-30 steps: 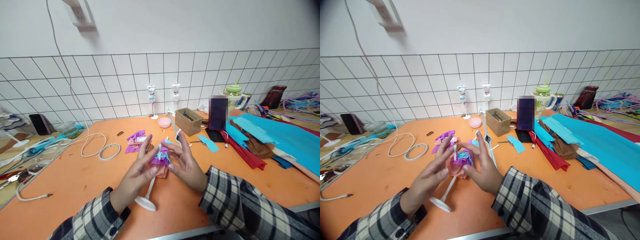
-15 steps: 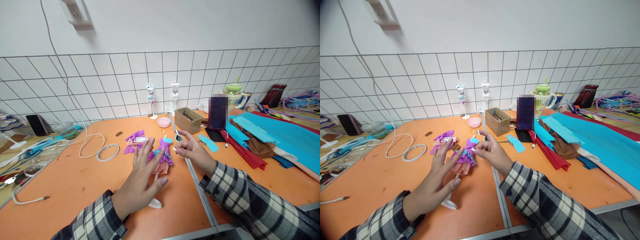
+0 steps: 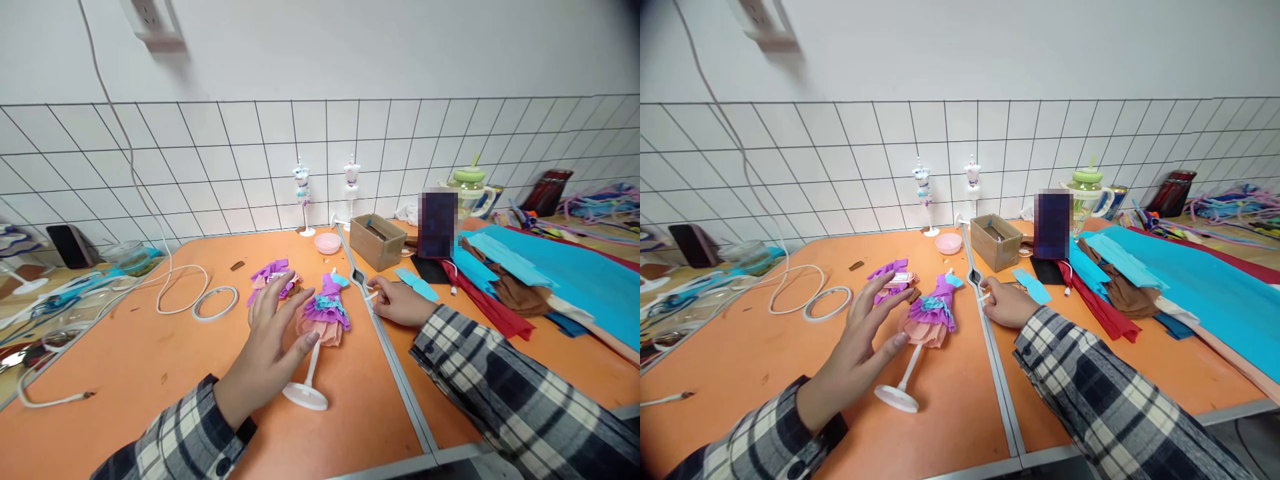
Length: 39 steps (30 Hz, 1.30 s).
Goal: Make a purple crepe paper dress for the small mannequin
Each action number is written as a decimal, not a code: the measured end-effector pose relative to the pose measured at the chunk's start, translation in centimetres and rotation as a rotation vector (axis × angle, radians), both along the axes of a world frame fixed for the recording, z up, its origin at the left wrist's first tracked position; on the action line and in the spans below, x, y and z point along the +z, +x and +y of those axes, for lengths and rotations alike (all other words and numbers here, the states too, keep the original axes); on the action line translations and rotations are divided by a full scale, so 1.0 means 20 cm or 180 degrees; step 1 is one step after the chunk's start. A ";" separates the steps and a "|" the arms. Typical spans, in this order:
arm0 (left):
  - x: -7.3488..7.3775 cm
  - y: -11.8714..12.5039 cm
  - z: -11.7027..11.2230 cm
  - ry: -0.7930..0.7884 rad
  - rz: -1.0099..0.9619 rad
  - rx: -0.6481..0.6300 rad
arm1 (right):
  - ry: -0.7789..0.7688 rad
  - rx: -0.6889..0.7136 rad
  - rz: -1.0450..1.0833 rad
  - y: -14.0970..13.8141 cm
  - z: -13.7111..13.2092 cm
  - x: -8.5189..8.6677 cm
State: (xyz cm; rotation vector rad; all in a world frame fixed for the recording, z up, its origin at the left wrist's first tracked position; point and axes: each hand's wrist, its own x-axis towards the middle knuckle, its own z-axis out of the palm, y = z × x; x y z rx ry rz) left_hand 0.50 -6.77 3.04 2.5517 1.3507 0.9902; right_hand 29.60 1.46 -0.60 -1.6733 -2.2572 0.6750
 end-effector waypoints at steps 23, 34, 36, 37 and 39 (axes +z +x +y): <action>0.00 -0.01 0.00 -0.0100 0.0010 -0.0043 | -0.0258 -0.0071 0.1228 0.05 0.01 0.03; 0.00 0.00 0.00 -0.0050 0.0096 -0.0092 | -0.0160 -0.0288 -0.0030 -0.09 -0.03 0.02; 0.00 0.00 0.00 -0.0041 0.0115 -0.0116 | -0.0095 -0.0418 -0.0182 -0.08 -0.03 0.03; 0.00 0.00 0.00 -0.0040 0.0128 -0.0130 | -0.0037 -0.0473 -0.0241 -0.07 -0.03 0.03; 0.00 0.00 0.00 -0.0034 0.0128 -0.0141 | 0.0087 -0.0510 -0.0250 -0.04 -0.02 0.03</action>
